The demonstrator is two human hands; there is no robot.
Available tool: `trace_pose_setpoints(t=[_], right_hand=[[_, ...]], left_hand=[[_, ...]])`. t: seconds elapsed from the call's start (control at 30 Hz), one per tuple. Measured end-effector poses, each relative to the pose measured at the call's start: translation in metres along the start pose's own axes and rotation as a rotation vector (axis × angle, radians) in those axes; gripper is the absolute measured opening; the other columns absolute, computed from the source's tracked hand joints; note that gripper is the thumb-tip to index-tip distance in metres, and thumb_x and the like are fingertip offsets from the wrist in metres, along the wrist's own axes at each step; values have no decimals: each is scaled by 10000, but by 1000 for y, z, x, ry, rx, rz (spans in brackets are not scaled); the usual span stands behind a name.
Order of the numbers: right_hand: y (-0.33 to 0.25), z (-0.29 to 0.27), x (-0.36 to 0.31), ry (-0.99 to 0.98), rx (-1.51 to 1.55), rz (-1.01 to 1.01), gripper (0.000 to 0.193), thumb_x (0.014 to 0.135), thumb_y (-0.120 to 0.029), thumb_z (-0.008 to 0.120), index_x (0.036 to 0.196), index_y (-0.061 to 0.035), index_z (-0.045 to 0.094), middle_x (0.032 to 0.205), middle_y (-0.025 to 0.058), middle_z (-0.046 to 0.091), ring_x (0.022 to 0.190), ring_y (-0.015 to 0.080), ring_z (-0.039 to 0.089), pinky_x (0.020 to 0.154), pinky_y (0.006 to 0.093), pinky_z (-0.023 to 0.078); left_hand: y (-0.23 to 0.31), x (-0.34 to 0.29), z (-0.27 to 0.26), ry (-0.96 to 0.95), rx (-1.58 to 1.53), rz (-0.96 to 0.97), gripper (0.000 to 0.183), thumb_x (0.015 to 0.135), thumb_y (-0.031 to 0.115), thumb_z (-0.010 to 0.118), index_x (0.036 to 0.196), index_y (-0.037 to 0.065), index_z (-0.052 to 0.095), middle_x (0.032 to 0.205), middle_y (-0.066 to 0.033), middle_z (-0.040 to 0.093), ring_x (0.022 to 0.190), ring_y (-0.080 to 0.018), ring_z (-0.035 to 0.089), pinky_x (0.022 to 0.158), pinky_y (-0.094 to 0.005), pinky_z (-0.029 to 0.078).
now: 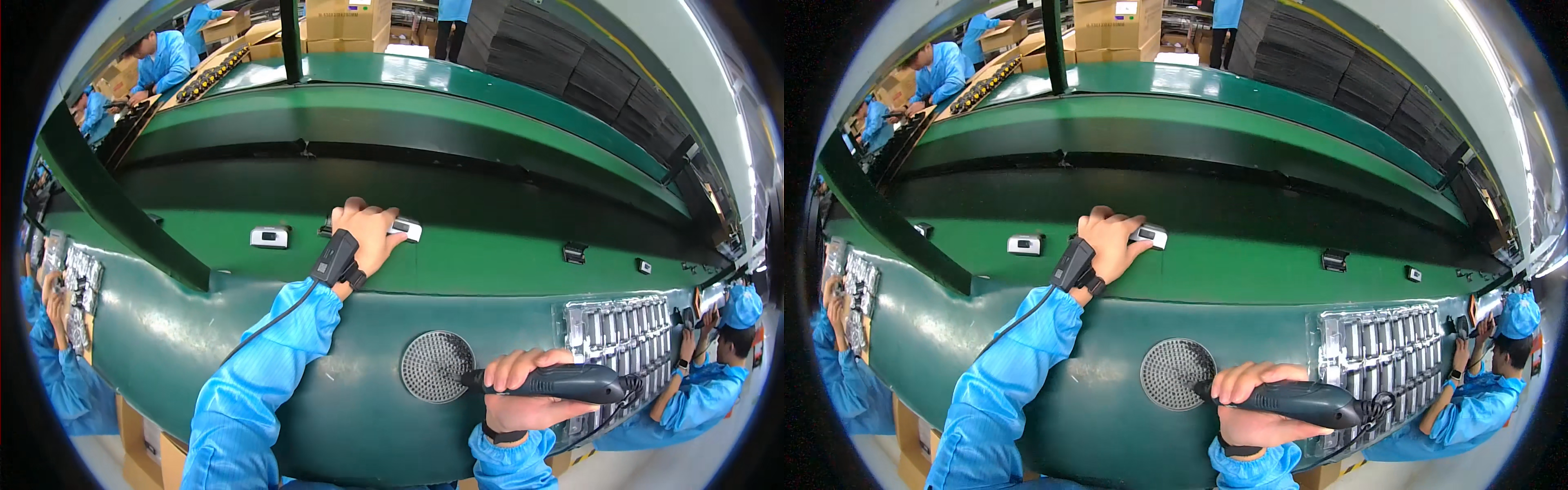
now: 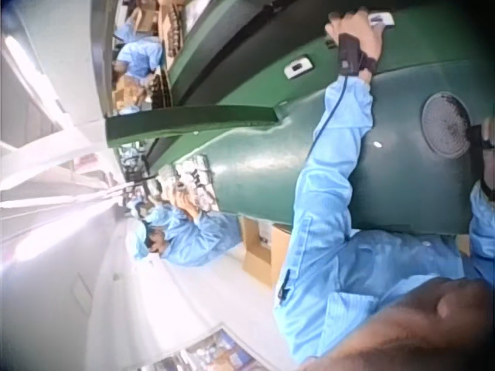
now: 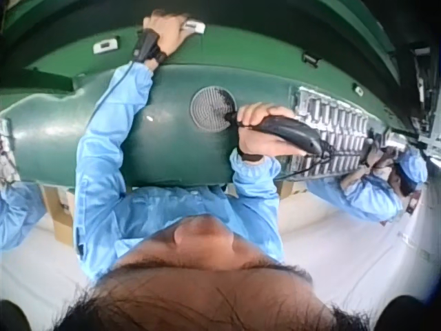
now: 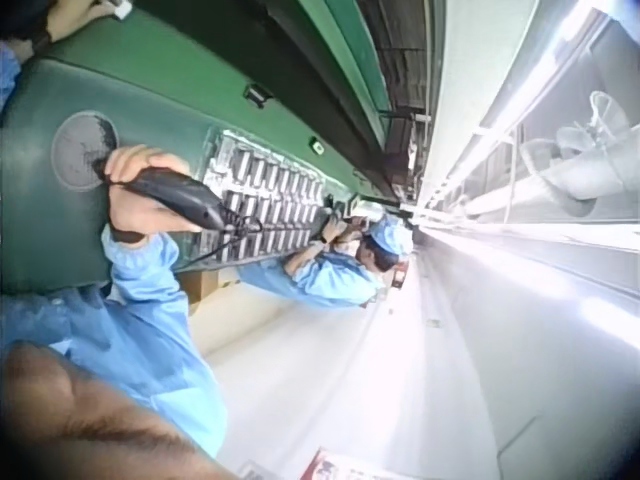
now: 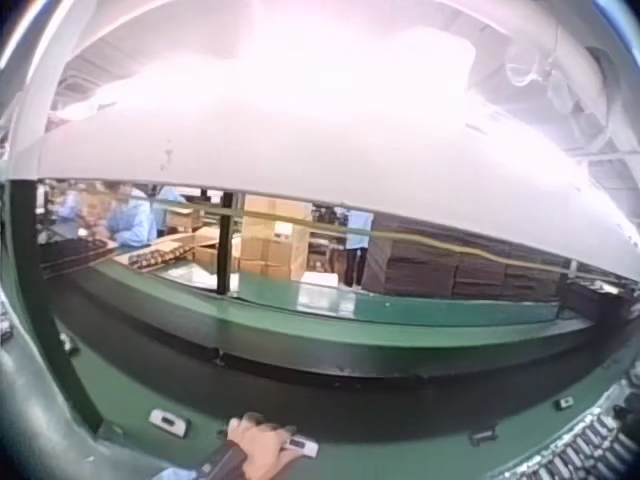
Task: Assemble small plastic electronic enclosures by inserting components and driving screws using an electric screwdriver.
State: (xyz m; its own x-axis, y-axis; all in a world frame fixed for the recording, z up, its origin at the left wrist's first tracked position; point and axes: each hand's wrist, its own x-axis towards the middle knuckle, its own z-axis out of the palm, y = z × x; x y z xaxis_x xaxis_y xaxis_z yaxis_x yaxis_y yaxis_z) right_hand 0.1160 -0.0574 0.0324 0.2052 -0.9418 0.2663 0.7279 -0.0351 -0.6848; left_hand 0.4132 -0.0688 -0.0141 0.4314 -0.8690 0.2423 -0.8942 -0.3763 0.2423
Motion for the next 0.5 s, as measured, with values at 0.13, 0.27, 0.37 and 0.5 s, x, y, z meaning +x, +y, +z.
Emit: trace_pose_setpoints(t=[0.13,0.27,0.37,0.5], right_hand=[[4,5,-6,-71,-13,19,948,857,-963,272,1065,-70,513,646,110,556,469,238,521,437,396,467],[7,4,-9,-106,-102,14,922,868,-950,304,1069,-75,511,634,95,554,473,224,524,429,372,456],[-2,-3,-19,-182,3,96,962,840,-955,366,1093,-43,534,734,166,600,568,304,574,536,460,487],[-20,2,-25,-255,28,182,856,894,-854,475,1109,-30,567,779,188,632,657,329,610,610,486,494]], left_hand=[[-6,-10,9,329,-283,163,304,862,193,803,1157,138,757,1019,-73,727,1042,-315,663,885,-440,484],[19,-64,-43,162,-589,268,360,876,116,763,1235,113,740,1006,-84,695,915,-289,670,772,-383,517],[15,-137,-88,37,-268,547,471,809,75,694,1278,107,723,1067,-78,684,906,-245,670,749,-329,520],[32,-220,-101,-76,-254,535,431,770,106,672,1193,77,754,1086,-94,737,892,-232,701,758,-359,555]])
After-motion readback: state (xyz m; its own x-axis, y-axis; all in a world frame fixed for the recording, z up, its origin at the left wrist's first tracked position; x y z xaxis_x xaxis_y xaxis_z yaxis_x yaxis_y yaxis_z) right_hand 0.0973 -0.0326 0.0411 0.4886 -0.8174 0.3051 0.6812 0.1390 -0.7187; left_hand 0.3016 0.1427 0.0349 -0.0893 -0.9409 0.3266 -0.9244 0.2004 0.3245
